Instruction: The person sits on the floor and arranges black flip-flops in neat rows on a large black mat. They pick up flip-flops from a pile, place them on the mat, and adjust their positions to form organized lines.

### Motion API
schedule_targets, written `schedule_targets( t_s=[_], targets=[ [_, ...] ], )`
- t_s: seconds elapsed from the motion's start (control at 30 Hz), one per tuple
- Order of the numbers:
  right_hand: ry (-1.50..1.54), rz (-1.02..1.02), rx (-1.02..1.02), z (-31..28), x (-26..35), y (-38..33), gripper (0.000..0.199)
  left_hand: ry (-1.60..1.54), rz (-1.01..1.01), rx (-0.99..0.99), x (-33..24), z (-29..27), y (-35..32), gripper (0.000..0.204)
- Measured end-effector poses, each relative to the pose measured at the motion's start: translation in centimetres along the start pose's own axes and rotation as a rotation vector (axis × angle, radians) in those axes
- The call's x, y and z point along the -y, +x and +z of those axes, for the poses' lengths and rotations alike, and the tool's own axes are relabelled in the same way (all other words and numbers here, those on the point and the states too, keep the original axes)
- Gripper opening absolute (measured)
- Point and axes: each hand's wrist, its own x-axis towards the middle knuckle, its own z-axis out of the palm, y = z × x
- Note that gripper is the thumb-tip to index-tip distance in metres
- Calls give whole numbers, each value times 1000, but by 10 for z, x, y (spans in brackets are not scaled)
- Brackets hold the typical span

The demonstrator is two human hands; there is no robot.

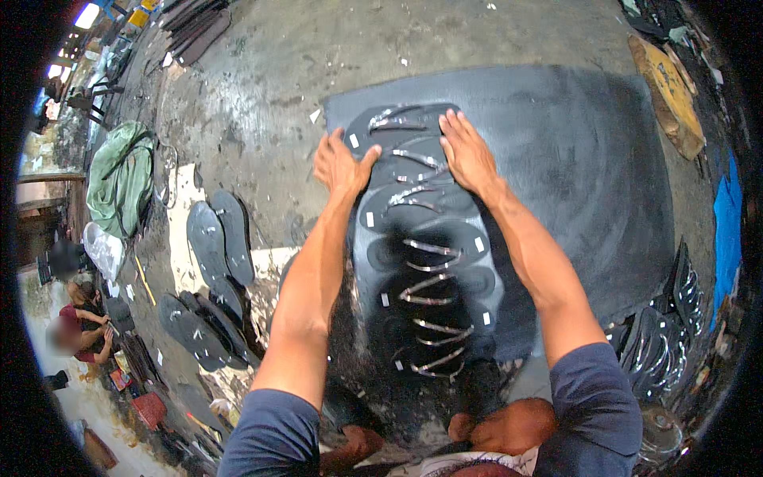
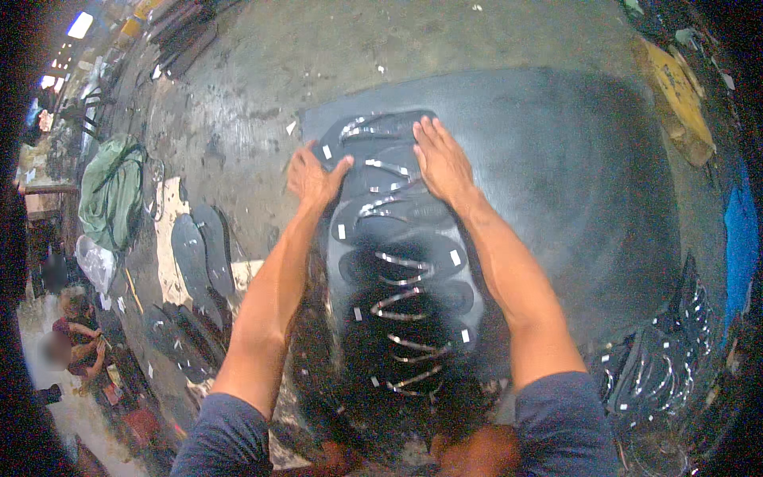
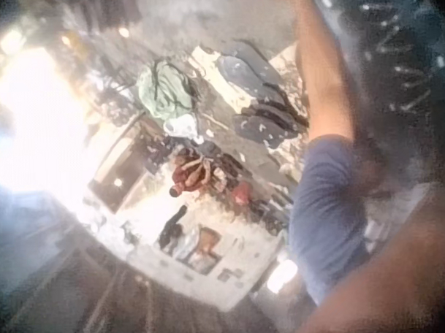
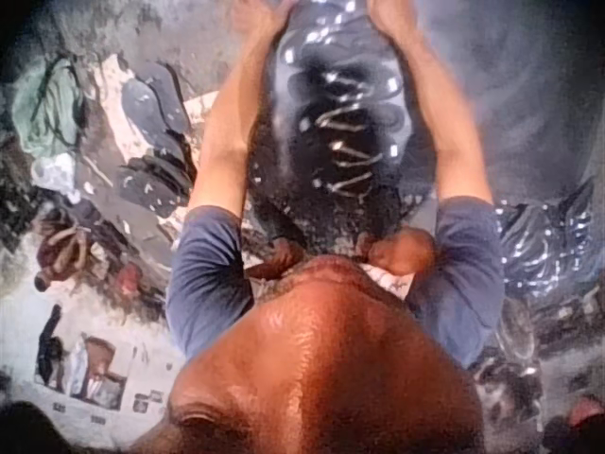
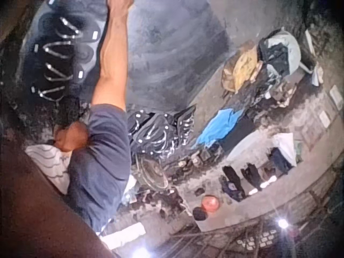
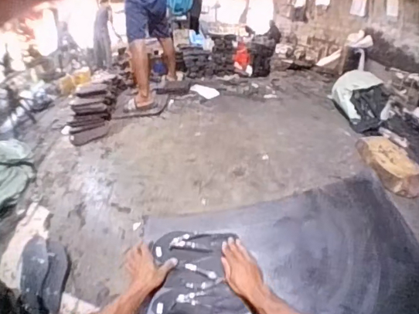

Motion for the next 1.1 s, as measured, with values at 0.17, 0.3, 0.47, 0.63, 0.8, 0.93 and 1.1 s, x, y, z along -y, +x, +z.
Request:
schedule_targets(
  t_s=[0.17,0.3,0.47,0.63,0.8,0.93,1.1],
  targets=[
    [29,14,471,-67,10,55,48,-76,148,-31,-3,-21,-32,83],
    [553,189,44,-108,12,-101,44,58,236,-129,55,-109,-135,80],
    [724,589,153,-46,36,-251,37,-11,-171,106,181,-151,-233,68],
    [698,599,25,-38,60,-241,29,-314,-308,3,189,-184,-222,51],
    [904,506,46,-13,87,-206,33,-361,-384,-28,154,-250,-207,69],
    [1019,309,88,21,102,-167,43,-807,-305,81,85,-258,-200,77],
    [1076,220,219,-38,196,-132,57,-871,-169,323,36,-258,-220,77]
  ],
)
